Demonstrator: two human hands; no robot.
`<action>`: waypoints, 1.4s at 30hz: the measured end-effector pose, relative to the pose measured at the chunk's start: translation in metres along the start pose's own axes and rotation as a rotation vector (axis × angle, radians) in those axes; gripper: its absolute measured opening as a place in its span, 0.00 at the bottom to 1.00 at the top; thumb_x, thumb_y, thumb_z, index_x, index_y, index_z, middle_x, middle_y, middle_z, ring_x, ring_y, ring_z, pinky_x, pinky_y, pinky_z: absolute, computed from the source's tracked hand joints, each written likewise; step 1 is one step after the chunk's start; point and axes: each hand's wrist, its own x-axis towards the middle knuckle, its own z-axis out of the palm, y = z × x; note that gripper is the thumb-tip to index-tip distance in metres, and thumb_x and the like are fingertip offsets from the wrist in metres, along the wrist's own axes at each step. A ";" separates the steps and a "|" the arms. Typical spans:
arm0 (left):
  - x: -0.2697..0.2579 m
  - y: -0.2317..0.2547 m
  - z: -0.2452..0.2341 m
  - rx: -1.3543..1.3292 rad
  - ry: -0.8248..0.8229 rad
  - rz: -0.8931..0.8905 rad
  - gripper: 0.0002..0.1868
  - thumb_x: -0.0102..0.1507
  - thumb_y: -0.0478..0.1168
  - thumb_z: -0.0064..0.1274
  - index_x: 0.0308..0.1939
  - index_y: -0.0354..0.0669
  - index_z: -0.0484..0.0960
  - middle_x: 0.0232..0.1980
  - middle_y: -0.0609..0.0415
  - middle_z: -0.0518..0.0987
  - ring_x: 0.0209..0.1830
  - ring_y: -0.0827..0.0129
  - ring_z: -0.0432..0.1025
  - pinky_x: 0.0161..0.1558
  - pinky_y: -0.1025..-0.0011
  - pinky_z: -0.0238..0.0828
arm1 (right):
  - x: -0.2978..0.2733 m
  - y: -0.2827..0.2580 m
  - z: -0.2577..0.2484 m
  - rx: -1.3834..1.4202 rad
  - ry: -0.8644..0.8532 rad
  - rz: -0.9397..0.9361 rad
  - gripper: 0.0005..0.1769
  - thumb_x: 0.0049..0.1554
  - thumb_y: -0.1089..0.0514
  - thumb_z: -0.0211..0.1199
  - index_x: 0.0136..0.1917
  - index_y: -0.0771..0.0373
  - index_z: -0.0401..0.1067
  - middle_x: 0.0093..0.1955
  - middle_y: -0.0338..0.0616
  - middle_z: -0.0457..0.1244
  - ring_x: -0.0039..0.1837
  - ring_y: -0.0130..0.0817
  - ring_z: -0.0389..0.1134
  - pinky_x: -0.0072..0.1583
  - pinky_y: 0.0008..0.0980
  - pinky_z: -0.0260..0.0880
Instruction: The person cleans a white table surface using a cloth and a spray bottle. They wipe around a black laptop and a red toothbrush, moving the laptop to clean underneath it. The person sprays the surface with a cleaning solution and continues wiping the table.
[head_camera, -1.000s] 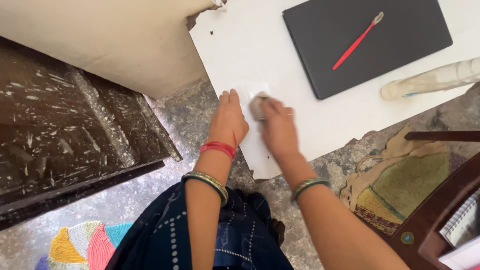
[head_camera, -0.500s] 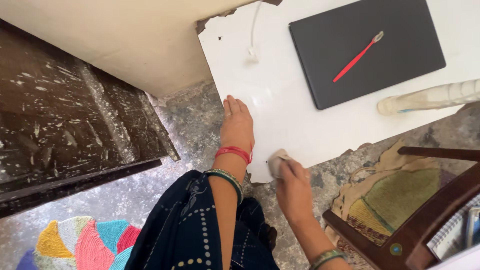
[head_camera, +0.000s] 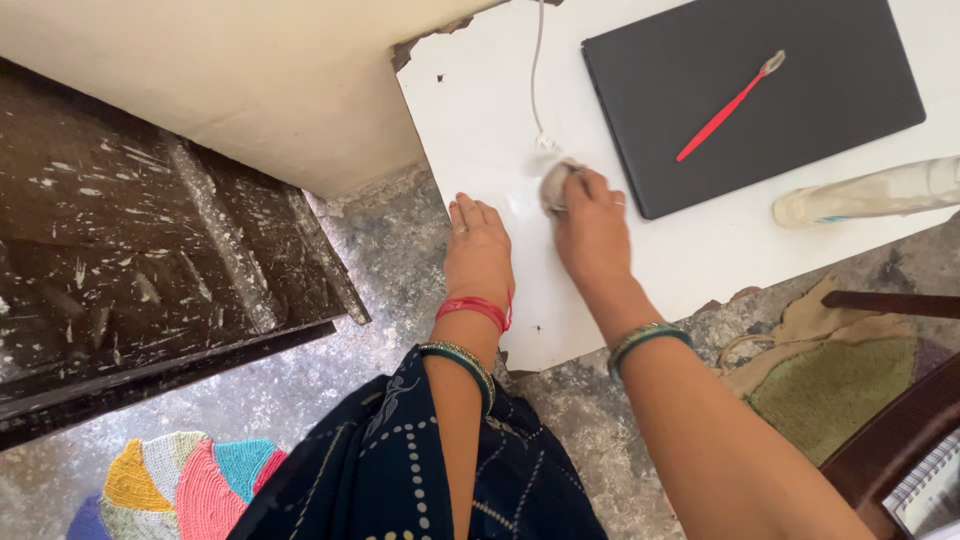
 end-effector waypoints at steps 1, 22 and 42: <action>0.000 -0.001 -0.001 0.002 -0.004 -0.003 0.39 0.57 0.27 0.55 0.70 0.23 0.57 0.77 0.27 0.50 0.79 0.42 0.49 0.72 0.64 0.60 | 0.000 0.009 -0.004 -0.003 0.034 0.009 0.21 0.54 0.68 0.60 0.62 0.65 0.72 0.69 0.52 0.61 0.61 0.66 0.62 0.62 0.51 0.66; 0.001 0.002 -0.010 0.123 -0.018 0.048 0.40 0.56 0.31 0.57 0.68 0.17 0.58 0.75 0.22 0.52 0.77 0.38 0.52 0.67 0.66 0.64 | -0.046 0.009 -0.011 -0.138 -0.034 0.191 0.25 0.51 0.71 0.56 0.63 0.75 0.68 0.71 0.66 0.57 0.63 0.67 0.60 0.64 0.53 0.65; 0.004 0.011 -0.064 0.462 -0.089 0.192 0.30 0.65 0.38 0.46 0.66 0.15 0.65 0.70 0.17 0.62 0.71 0.29 0.56 0.72 0.51 0.48 | 0.163 -0.032 0.039 -0.126 -0.146 0.203 0.27 0.56 0.68 0.56 0.70 0.69 0.64 0.74 0.60 0.56 0.64 0.67 0.57 0.63 0.49 0.65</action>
